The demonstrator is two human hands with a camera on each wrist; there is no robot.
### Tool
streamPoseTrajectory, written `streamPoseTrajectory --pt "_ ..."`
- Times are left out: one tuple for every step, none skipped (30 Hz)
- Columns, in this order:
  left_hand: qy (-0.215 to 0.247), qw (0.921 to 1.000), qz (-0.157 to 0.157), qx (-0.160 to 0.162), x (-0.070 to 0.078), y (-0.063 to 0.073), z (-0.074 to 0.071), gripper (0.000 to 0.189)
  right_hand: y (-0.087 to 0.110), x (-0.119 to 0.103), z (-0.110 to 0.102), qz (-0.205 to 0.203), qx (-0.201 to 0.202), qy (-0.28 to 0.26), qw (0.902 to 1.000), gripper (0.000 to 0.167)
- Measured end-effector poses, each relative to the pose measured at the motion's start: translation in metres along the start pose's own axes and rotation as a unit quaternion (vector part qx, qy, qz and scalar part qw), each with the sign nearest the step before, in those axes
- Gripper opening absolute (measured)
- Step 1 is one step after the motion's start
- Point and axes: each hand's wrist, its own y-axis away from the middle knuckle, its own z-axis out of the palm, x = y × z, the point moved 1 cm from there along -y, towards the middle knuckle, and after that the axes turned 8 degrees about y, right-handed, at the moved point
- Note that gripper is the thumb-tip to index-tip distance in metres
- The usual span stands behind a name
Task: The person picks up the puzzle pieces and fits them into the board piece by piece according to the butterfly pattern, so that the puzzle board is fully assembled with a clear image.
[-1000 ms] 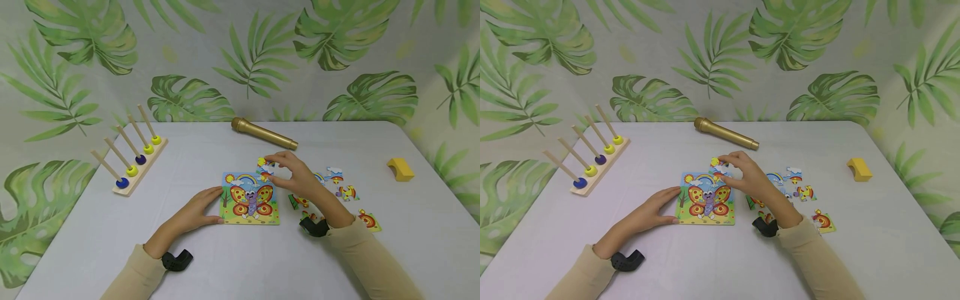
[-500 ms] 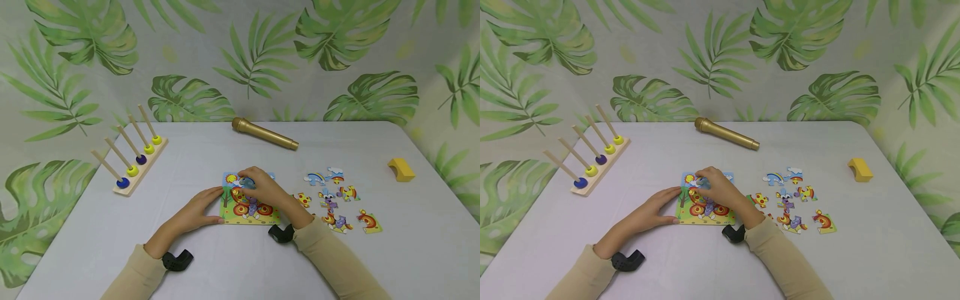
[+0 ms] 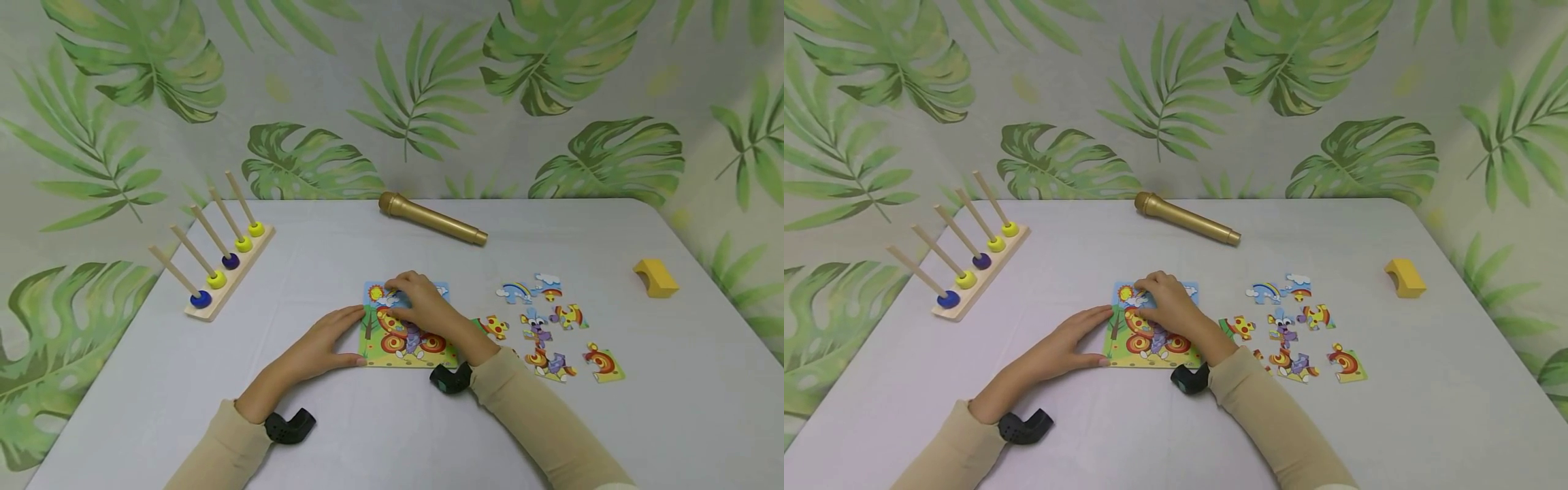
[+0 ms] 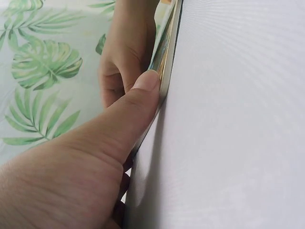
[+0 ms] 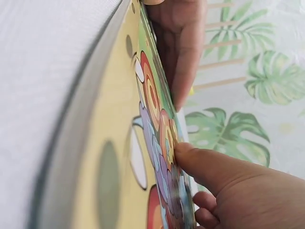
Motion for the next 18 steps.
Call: streamPoseTrajectory --pt "0.000 1.0000 0.000 0.000 0.000 0.000 0.000 0.081 0.000 0.001 0.001 0.003 0.001 -0.002 1.0000 0.044" --pt "-0.001 1.0000 0.000 0.000 0.001 0.000 0.000 0.081 -0.001 0.001 0.001 0.005 0.002 -0.005 1.0000 0.044" --pt "-0.003 1.0000 0.000 0.001 0.001 0.000 0.000 0.081 -0.001 0.002 0.001 0.006 0.003 -0.007 0.9999 0.044" --pt "-0.006 1.0000 0.000 0.001 0.001 0.000 0.000 0.081 -0.001 0.002 0.001 0.007 0.004 -0.009 0.9999 0.043" --pt "-0.009 1.0000 0.000 0.002 0.002 0.000 0.000 0.081 -0.002 0.003 0.002 0.008 0.004 -0.009 0.9999 0.042" --pt "-0.013 0.9999 0.000 0.001 0.002 0.000 0.000 0.082 -0.002 0.003 0.002 0.007 0.004 -0.010 0.9999 0.042" --pt "-0.017 0.9999 0.001 0.000 0.003 0.000 -0.001 0.082 -0.002 0.003 0.002 0.007 0.004 -0.011 0.9999 0.041" --pt "-0.021 0.9998 -0.002 -0.001 0.003 0.000 -0.001 0.082 -0.002 0.003 0.002 0.007 0.003 -0.013 0.9999 0.041" --pt "-0.025 0.9997 -0.005 -0.004 0.004 0.000 -0.002 0.082 -0.002 0.004 0.003 0.008 0.003 -0.014 0.9999 0.040" --pt "-0.029 0.9995 -0.007 -0.007 0.004 0.000 -0.002 0.082 -0.003 0.004 0.003 0.008 0.003 -0.015 0.9999 0.040" --pt "-0.034 0.9993 -0.010 -0.011 0.005 0.000 -0.003 0.083 -0.003 0.004 0.003 0.008 0.004 -0.016 0.9998 0.039" --pt "-0.038 0.9991 -0.013 -0.014 0.005 -0.001 -0.004 0.084 -0.003 0.004 0.003 0.008 0.005 -0.017 0.9998 0.039" --pt "-0.043 0.9988 -0.014 -0.017 0.005 -0.002 -0.005 0.085 -0.003 0.004 0.004 0.009 0.007 -0.016 0.9998 0.039" --pt "-0.048 0.9985 -0.017 -0.021 0.005 -0.004 -0.006 0.086 -0.003 0.004 0.004 0.010 0.008 -0.016 0.9998 0.039" --pt "-0.053 0.9982 -0.018 -0.025 0.005 -0.005 -0.007 0.089 -0.003 0.005 0.004 0.011 0.009 -0.015 0.9998 0.038" --pt "-0.057 0.9978 -0.017 -0.028 0.005 -0.008 -0.008 0.091 -0.003 0.005 0.004 0.011 0.010 -0.013 0.9998 0.038" --pt "-0.059 0.9976 -0.017 -0.032 0.005 -0.010 -0.010 0.094 -0.004 0.005 0.004 0.011 0.010 -0.012 0.9998 0.038" --pt "-0.060 0.9974 -0.017 -0.035 0.005 -0.012 -0.011 0.097 -0.004 0.005 0.004 0.011 0.010 -0.010 0.9998 0.038"
